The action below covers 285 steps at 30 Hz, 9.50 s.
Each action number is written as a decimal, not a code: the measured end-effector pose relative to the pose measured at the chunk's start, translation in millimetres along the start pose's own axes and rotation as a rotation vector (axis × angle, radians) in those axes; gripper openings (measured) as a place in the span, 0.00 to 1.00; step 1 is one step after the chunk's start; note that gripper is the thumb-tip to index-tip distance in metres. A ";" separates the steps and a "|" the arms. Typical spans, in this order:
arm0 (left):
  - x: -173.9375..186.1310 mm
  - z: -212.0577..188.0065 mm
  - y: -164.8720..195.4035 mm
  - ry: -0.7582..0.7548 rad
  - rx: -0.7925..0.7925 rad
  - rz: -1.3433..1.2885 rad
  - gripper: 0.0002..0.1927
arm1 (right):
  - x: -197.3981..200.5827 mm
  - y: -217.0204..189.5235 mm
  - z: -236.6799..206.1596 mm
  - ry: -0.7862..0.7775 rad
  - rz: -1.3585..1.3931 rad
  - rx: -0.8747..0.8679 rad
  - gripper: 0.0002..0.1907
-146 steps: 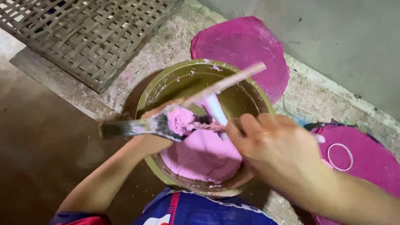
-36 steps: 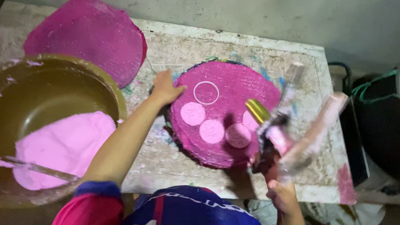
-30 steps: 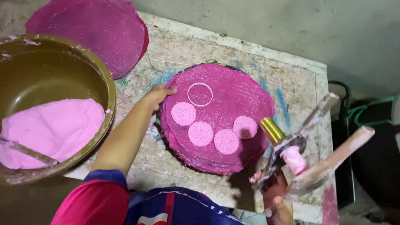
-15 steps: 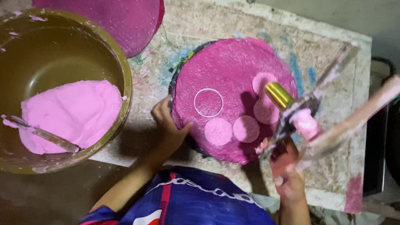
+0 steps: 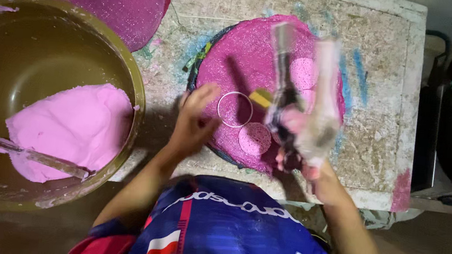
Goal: The person scoops pink dough from a large basin into a handheld press mold, squeezes the tool to extrude a round dough disc onto a pink board, and places the formed discs in rows, repeating the cycle to fill the boards.
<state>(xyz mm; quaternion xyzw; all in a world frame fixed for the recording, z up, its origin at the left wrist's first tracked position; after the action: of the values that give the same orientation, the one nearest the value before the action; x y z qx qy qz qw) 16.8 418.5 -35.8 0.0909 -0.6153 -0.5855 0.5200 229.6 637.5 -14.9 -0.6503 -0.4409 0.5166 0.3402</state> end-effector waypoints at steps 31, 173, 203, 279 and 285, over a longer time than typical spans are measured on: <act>-33.2 109.5 -64.0 -0.016 -0.209 -2.161 0.11 | -37.8 -67.1 110.6 -0.048 -0.762 -0.749 0.45; -2.9 156.2 -52.7 0.460 0.282 -1.949 0.21 | -28.1 -88.9 164.3 0.180 -1.275 -0.114 0.30; -10.4 18.3 -55.6 0.069 0.498 0.062 0.32 | 29.2 -54.1 127.6 0.309 -0.670 0.322 0.33; 448.4 -255.4 -145.4 0.559 0.245 -0.072 0.14 | -547.6 67.7 252.2 -0.655 -1.354 0.471 0.14; 457.3 -262.5 -167.8 0.788 0.126 0.141 0.30 | -528.9 169.7 284.0 -0.664 -1.552 0.257 0.16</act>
<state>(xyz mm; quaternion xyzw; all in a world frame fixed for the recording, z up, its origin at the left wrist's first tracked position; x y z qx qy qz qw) -73.1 -125.4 11.9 0.2976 -0.4082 -0.4301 0.7482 -49.6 80.1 -37.3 0.0650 -0.7764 0.3469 0.5221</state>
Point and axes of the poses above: each hand's wrist, its own z-axis towards the middle knuckle, its own x-axis out of the back of the hand, y = z × x, the point moved 7 cm from there along z, towards the middle knuckle, and after that the axes turned 8 degrees about z, right-handed, at the moved point
